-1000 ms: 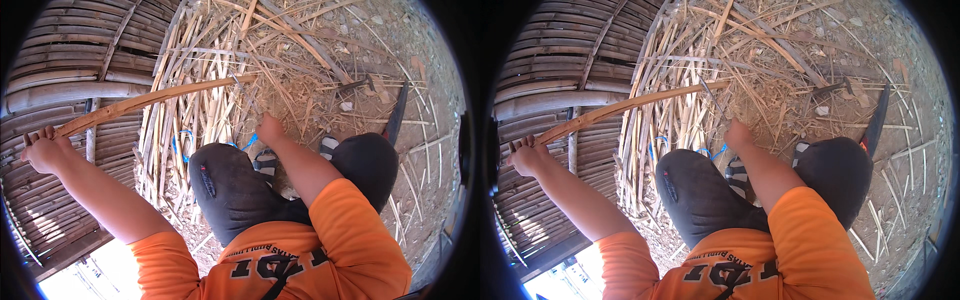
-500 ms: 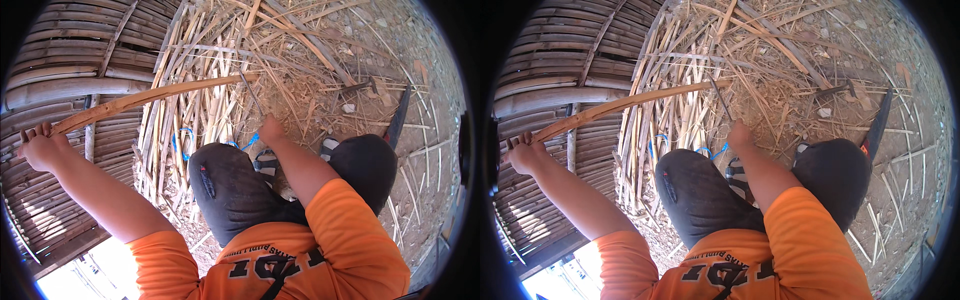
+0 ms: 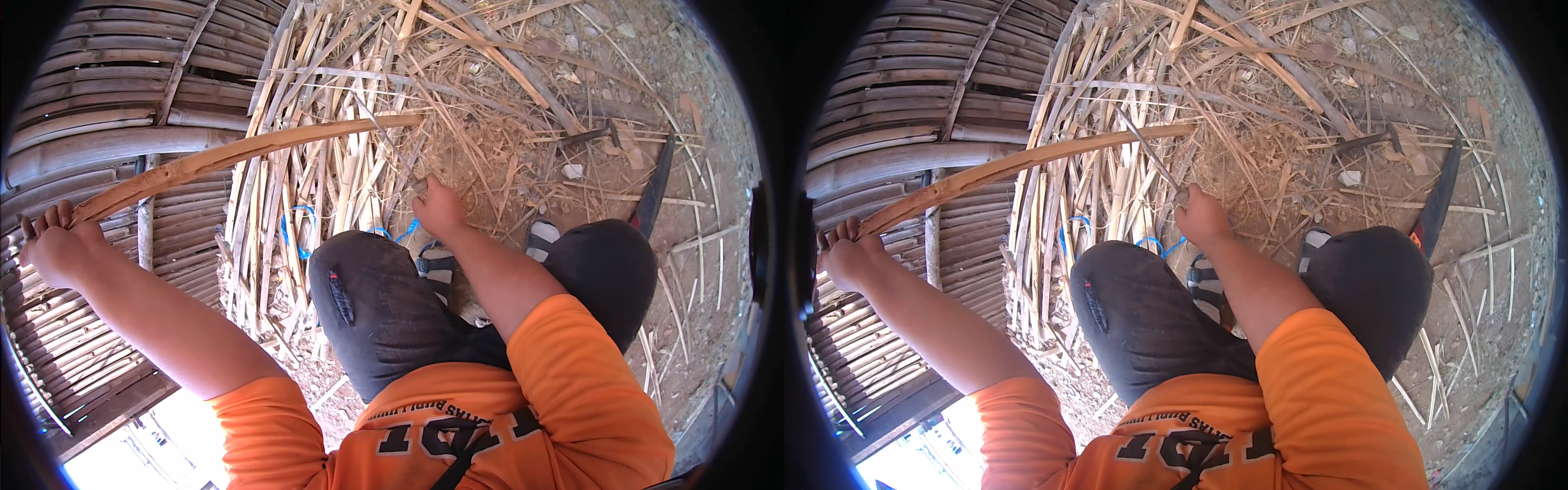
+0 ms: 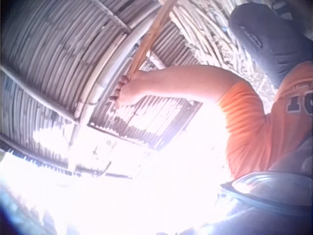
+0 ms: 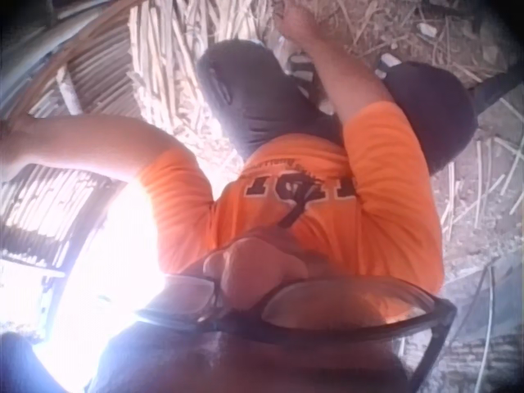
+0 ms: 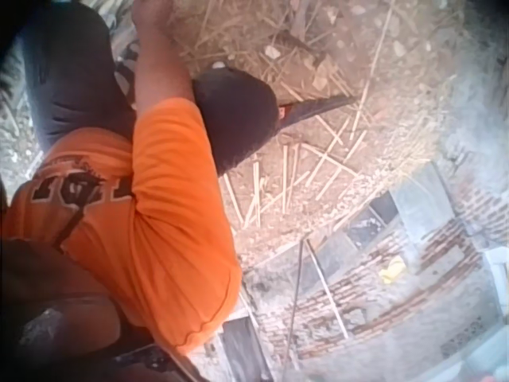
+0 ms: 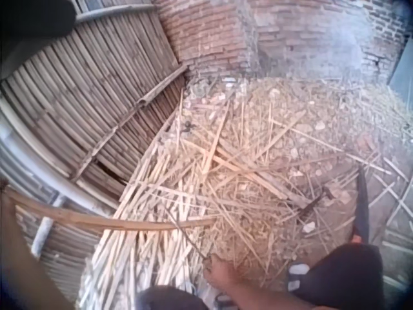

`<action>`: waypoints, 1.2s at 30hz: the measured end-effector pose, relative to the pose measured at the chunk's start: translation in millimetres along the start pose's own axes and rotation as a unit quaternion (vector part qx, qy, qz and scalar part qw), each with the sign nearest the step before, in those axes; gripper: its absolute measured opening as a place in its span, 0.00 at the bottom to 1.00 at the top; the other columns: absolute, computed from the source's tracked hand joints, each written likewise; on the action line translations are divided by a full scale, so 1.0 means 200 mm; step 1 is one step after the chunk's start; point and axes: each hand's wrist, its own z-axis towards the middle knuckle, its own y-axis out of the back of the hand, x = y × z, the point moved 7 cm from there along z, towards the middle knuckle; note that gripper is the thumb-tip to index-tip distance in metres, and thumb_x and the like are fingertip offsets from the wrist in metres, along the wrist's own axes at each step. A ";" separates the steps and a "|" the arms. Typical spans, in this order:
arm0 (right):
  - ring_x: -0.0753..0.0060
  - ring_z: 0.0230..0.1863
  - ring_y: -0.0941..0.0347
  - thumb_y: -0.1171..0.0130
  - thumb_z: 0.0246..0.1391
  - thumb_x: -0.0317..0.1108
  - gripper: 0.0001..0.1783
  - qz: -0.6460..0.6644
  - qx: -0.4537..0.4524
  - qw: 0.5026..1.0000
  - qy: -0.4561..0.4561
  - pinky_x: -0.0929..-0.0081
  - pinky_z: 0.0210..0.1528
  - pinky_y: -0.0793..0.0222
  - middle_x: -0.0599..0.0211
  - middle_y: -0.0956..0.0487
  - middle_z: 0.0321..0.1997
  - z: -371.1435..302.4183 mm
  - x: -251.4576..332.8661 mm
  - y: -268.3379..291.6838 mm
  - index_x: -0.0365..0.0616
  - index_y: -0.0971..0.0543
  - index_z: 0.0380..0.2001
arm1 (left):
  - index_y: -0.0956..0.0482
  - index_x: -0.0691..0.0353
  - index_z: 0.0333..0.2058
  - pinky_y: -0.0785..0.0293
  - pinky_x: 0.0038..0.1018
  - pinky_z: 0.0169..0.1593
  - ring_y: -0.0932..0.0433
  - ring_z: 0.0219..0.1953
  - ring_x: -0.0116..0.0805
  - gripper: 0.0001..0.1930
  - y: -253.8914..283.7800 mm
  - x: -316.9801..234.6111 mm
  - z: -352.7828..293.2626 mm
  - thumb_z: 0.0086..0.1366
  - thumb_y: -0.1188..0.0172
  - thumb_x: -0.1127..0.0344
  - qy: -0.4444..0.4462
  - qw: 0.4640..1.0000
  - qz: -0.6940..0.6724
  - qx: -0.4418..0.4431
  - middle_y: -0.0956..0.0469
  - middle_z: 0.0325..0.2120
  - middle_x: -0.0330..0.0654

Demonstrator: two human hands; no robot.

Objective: The person strips layers from a length of bamboo using a machete and then whittles the ends.

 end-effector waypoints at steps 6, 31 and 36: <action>0.40 0.46 0.21 0.39 0.54 0.36 0.23 -0.027 0.038 0.999 -0.002 0.50 0.49 0.25 0.42 0.19 0.43 0.04 0.02 -0.05 0.39 0.29 0.51 | 0.24 0.69 0.45 0.25 0.29 0.26 0.29 0.26 0.36 0.30 -0.01 0.01 -0.02 0.80 0.69 0.48 -0.007 0.997 0.068 -0.039 0.26 0.34 0.48; 0.39 0.47 0.22 0.39 0.48 0.36 0.21 0.018 0.015 0.999 -0.027 0.51 0.50 0.26 0.41 0.19 0.42 -0.18 -0.23 0.21 0.38 0.23 0.45 | 0.36 0.61 0.23 0.50 0.27 0.24 0.49 0.21 0.31 0.11 -0.39 -0.41 -0.32 0.66 0.57 0.73 0.009 0.994 -0.022 0.102 0.45 0.21 0.38; 0.38 0.42 0.22 0.38 0.49 0.36 0.19 0.073 -0.025 0.996 0.044 0.49 0.45 0.26 0.42 0.19 0.39 -0.17 -0.05 0.24 0.39 0.26 0.44 | 0.42 0.57 0.21 0.51 0.27 0.24 0.50 0.20 0.31 0.13 -0.49 -0.39 -0.31 0.66 0.57 0.75 0.028 0.984 -0.093 0.151 0.48 0.19 0.36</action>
